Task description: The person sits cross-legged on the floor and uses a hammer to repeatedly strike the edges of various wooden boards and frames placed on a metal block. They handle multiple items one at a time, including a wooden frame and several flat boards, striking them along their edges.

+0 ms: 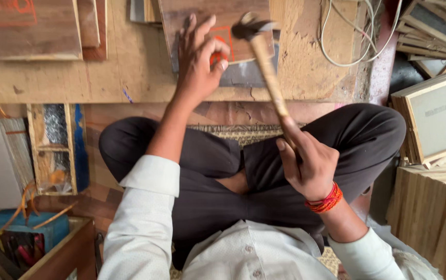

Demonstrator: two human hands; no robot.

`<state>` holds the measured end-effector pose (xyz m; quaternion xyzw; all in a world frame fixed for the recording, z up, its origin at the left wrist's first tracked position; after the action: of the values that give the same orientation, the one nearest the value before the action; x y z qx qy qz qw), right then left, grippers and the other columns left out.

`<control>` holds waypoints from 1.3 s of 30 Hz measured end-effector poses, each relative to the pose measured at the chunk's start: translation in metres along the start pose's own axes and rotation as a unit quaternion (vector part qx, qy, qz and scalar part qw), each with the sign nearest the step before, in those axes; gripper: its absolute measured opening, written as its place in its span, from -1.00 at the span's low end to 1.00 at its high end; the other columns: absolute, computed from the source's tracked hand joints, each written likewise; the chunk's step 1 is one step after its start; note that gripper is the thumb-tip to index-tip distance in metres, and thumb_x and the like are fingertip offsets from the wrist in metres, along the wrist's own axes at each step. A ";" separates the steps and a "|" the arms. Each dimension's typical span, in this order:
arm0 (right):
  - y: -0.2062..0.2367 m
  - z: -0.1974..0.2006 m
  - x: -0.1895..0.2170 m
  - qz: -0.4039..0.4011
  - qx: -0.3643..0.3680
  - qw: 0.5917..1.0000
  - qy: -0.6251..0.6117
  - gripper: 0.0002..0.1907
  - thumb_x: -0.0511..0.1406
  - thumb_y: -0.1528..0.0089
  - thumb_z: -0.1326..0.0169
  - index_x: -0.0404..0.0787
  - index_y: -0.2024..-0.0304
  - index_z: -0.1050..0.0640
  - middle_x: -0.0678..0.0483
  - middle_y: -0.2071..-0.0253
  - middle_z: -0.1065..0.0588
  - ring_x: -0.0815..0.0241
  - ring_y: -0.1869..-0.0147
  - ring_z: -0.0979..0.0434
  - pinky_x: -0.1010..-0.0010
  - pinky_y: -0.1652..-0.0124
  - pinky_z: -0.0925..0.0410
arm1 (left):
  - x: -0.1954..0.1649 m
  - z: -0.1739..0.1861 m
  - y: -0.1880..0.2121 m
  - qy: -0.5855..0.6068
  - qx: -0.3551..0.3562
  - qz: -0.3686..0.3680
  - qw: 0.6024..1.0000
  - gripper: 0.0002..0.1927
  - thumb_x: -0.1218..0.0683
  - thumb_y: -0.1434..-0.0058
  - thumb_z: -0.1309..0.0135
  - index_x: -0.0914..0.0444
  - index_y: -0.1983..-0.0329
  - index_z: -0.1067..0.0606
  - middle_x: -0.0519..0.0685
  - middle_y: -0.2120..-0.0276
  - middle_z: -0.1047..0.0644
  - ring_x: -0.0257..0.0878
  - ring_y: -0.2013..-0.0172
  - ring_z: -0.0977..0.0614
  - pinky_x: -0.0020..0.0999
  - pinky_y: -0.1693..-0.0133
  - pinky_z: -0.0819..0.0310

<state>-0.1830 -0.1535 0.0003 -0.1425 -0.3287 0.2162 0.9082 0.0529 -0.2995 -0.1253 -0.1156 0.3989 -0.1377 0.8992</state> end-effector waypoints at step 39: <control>0.058 0.050 -0.024 -0.197 -0.050 0.971 -0.126 -0.45 -0.43 -0.23 -0.20 -0.24 -0.28 -0.44 -0.21 0.04 -0.61 0.06 0.23 -0.64 0.38 0.25 -0.49 | -0.054 -0.039 -0.033 -0.076 -0.071 -0.024 0.994 -0.34 -0.19 -0.26 -0.25 0.24 -0.32 -0.47 0.24 -0.48 -0.23 0.31 -0.48 -0.12 0.30 -0.44 0.14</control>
<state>-0.2502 -0.1094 0.0015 -0.0921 -0.4722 0.0328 0.8760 -0.0162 -0.3157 -0.1039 -0.1989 0.3356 -0.1216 0.9127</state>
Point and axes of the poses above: each hand's wrist, its own y-axis away from the middle knuckle, its own z-axis out of the back of the hand, x = y × z, the point moved 5 cm from there along -y, towards the middle knuckle
